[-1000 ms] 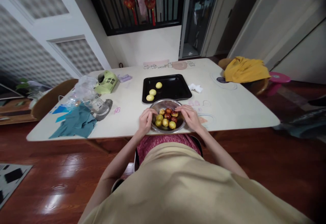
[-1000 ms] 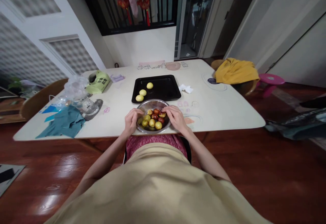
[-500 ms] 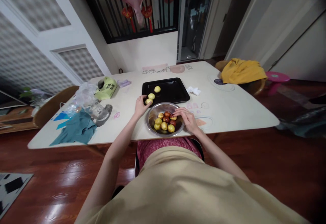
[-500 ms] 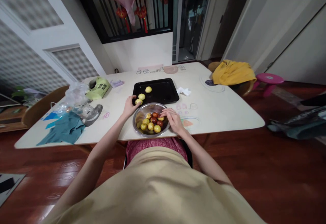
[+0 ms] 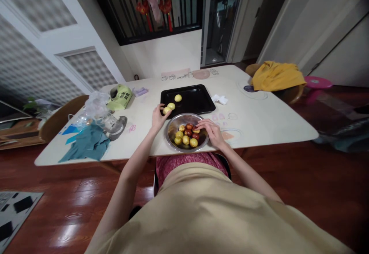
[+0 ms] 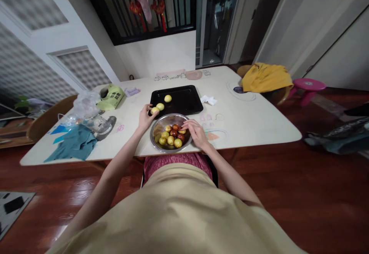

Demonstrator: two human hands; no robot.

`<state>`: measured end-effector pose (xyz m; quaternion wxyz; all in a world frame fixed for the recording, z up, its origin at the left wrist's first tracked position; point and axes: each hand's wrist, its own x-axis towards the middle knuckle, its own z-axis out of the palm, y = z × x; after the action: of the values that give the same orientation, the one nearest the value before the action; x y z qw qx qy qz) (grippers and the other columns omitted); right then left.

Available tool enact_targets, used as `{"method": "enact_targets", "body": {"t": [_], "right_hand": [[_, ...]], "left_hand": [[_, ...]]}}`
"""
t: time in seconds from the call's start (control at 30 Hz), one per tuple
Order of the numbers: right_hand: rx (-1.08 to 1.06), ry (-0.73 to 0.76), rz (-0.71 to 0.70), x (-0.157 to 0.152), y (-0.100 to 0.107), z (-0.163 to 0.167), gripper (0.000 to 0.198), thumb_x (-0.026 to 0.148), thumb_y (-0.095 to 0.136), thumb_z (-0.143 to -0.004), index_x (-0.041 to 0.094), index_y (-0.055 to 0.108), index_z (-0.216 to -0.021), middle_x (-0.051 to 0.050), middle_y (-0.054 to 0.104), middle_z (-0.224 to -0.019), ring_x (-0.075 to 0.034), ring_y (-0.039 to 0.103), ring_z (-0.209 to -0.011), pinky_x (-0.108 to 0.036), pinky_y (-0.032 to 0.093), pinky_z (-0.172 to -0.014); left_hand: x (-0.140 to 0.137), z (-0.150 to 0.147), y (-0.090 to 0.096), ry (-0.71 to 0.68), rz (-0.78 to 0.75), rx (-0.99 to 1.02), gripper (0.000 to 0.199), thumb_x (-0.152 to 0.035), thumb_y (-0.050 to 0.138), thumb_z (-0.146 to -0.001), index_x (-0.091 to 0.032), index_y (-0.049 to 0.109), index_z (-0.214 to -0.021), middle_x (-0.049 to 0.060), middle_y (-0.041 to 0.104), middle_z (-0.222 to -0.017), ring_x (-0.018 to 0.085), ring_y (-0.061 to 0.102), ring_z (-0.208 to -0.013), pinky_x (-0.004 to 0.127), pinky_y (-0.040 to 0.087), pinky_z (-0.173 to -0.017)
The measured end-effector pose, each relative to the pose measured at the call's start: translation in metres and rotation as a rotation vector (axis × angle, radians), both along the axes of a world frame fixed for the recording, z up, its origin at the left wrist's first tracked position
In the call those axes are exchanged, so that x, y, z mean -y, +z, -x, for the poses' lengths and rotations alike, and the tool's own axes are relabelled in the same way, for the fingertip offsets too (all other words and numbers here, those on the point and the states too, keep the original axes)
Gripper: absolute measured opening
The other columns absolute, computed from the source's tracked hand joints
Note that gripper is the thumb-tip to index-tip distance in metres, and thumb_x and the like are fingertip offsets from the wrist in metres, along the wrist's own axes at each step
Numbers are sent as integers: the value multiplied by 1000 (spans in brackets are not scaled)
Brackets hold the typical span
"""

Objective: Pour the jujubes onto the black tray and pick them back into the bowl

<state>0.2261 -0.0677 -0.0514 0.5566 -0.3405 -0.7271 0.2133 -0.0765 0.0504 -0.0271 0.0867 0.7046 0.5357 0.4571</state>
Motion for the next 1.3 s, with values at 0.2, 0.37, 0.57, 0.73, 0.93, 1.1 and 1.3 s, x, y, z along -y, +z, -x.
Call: {"method": "enact_targets", "body": {"t": [0.2, 0.37, 0.57, 0.73, 0.93, 1.1, 1.3], "right_hand": [[-18, -2, -22, 0, -1, 1, 63, 57, 33, -114, 26, 82, -89, -9, 81, -99, -28, 73, -109, -50, 58, -102], [-22, -34, -58, 0, -3, 1, 56, 52, 35, -115, 24, 79, -93, -10, 80, -102, -27, 73, -107, -50, 58, -100], [-23, -100, -83, 3, -3, 2, 52, 52, 36, -114, 24, 74, -93, -10, 79, -102, -27, 73, -103, -49, 59, -97], [-16, -128, -85, 5, 1, 4, 50, 50, 34, -115, 25, 74, -98, -10, 79, -100, -28, 72, -103, -49, 58, -96], [-4, -127, -94, 4, 0, 3, 50, 50, 34, -115, 25, 74, -99, -9, 79, -101, -27, 72, -103, -49, 58, -95], [14, -133, -113, 3, 0, 2, 52, 50, 34, -115, 25, 76, -100, -10, 79, -102, -27, 73, -102, -48, 59, -95], [77, -85, -159, 3, 0, 0, 44, 44, 39, -115, 26, 79, -117, -8, 82, -119, -26, 75, -116, -49, 57, -104]], "left_hand": [[42, -27, 37, -265, -41, 94, 44, -51, 79, -92, -21, 64, -122, 10, 75, -120, 24, 74, -109, 39, 59, -99], [84, -67, 50, -575, 86, -51, 47, -50, 81, -91, -21, 67, -125, 8, 77, -120, 25, 76, -109, 37, 61, -97], [97, -79, 44, -630, 119, -153, 44, -50, 82, -90, -20, 70, -120, 7, 79, -120, 25, 77, -106, 36, 62, -94], [97, -72, 40, -643, 158, -207, 47, -47, 84, -88, -21, 71, -124, 9, 79, -124, 27, 77, -111, 38, 62, -99], [96, -73, 38, -690, 179, -206, 49, -44, 86, -88, -20, 70, -127, 11, 78, -128, 29, 77, -115, 40, 62, -102], [96, -69, 38, -686, 137, -194, 49, -46, 87, -88, -19, 71, -126, 11, 79, -125, 28, 77, -112, 41, 62, -104], [92, -55, 39, -653, 139, -78, 41, -45, 77, -96, -18, 70, -127, 11, 78, -123, 25, 78, -108, 40, 65, -99]]}}
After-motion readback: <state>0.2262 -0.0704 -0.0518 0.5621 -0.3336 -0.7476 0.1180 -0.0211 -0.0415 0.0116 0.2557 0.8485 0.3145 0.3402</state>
